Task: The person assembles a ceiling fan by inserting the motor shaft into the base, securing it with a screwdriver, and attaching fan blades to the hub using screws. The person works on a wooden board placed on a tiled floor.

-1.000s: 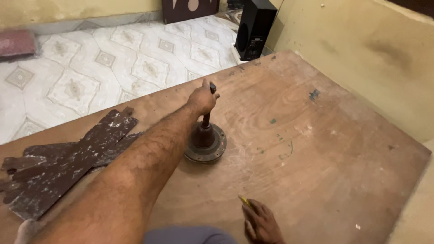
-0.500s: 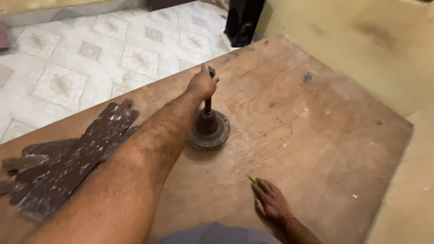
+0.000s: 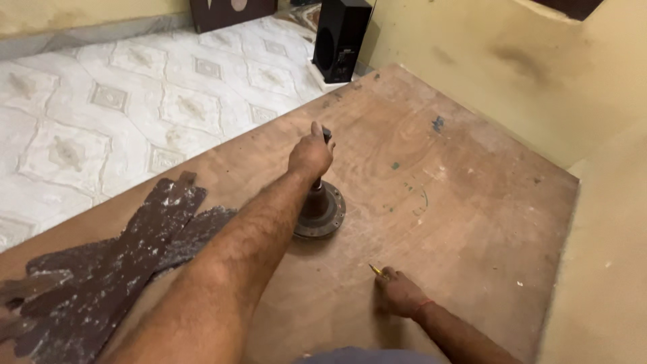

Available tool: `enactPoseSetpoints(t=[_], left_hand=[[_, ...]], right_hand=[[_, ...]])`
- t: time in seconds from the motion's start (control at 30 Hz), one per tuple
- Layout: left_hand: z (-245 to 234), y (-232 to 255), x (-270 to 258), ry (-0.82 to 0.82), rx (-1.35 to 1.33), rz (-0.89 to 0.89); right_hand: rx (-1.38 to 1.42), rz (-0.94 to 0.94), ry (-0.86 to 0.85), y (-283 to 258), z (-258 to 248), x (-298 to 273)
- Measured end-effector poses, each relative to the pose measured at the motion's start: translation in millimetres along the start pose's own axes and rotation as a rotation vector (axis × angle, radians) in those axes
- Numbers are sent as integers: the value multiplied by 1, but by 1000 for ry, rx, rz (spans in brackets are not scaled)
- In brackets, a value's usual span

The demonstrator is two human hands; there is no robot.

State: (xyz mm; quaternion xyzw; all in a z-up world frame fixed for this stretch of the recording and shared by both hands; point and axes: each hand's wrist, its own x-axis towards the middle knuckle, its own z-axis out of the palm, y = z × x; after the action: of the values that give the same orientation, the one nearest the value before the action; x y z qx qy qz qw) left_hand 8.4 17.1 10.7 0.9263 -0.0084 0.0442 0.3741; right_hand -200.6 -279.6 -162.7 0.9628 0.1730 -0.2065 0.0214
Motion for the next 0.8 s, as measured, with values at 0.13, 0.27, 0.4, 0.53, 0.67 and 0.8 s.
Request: enactPoseSetpoints(t=[0.13,0.27,0.4,0.53,0.67,0.8], left_hand=[[-6,-6,-4,9,30,12],[-2,-10,-2,5,11,26],[8,-14,9,18,40,40],[21,-19,21,65,62,73],[25,-20,30,32,101,47],[23,-16,29,26,137,31]], right_hand=[[-326,-12,-225,-23,-1,9],[-442,-112,-225,-13,5,14],[-382,-185,-149,11,11,16],[-452,-244,-99,21,16,12],[-295,-211,-96,17,10,11],[-411,-208,-164,7,5,21]])
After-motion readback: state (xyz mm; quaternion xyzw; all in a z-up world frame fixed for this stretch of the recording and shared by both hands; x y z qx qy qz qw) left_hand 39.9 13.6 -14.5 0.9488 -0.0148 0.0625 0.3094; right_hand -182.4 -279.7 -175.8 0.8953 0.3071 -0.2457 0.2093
